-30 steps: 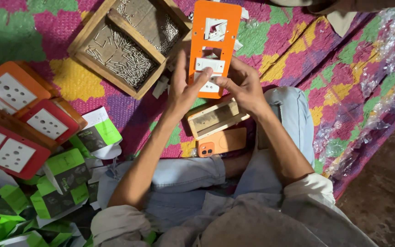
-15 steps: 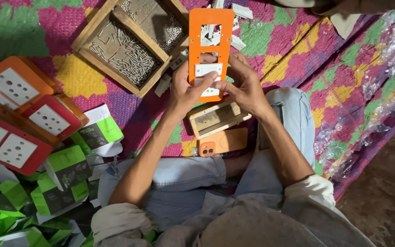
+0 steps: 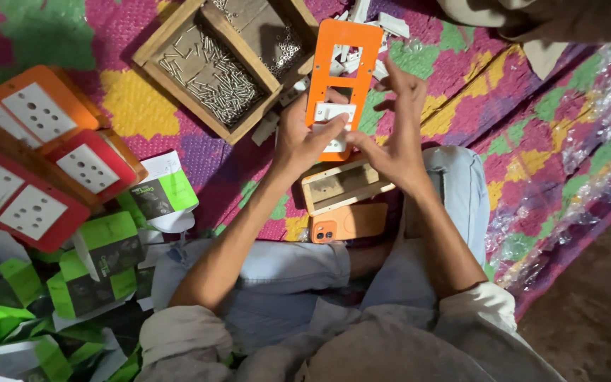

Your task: The person assembles electrical switch components by hand, inserting white plastic modules into an orange frame and securing them with screws from a wooden box. The person repeatedly picks up parts, aligns them, and fastens them together.

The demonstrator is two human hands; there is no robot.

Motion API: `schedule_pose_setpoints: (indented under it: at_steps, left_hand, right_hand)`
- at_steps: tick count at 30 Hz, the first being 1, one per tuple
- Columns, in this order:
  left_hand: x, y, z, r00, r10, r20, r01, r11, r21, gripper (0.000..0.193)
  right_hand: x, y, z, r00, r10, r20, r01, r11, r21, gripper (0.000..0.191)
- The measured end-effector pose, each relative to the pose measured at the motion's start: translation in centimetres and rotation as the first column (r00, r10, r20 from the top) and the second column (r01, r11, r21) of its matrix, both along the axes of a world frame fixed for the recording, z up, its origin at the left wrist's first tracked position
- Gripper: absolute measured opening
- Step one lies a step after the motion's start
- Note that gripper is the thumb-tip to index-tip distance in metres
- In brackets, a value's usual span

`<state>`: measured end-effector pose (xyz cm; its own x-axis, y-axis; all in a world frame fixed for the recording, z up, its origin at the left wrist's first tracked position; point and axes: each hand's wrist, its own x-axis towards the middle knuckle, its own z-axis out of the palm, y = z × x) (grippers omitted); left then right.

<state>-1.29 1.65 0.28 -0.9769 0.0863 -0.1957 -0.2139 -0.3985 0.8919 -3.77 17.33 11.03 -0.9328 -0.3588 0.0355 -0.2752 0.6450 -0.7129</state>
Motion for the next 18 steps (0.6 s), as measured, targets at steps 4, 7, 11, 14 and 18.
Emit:
schedule_pose_setpoints:
  at_steps: [4, 7, 11, 14, 18]
  left_hand:
    - [0.4, 0.7, -1.3, 0.999, 0.008, -0.052, -0.013, 0.994, -0.106, 0.030]
    - [0.6, 1.4, -1.8, 0.992, 0.043, -0.122, -0.049, 0.998, -0.045, 0.044]
    - [-0.1, 2.0, -2.0, 0.966, -0.019, -0.257, -0.040, 0.975, -0.220, 0.031]
    - [0.3, 2.1, -2.0, 0.996, -0.081, 0.038, 0.071, 0.973, 0.222, 0.026]
    - [0.8, 2.0, -3.1, 0.993, -0.102, -0.058, 0.107, 0.989, 0.098, 0.028]
  right_hand:
    - [0.0, -1.3, 2.7, 0.988, 0.018, -0.152, -0.014, 1.000, 0.023, 0.068]
    - [-0.8, -3.5, 3.7, 0.948, 0.208, -0.240, -0.154, 0.962, 0.225, 0.038]
    - [-2.6, -9.7, 0.6, 0.820, 0.478, -0.315, -0.354, 0.855, 0.378, 0.032]
    - [-4.0, -13.6, -2.1, 0.708, 0.641, -0.295, -0.379, 0.699, 0.606, 0.032]
    - [-4.0, -17.1, -5.1, 0.695, 0.677, -0.241, -0.312, 0.587, 0.747, 0.018]
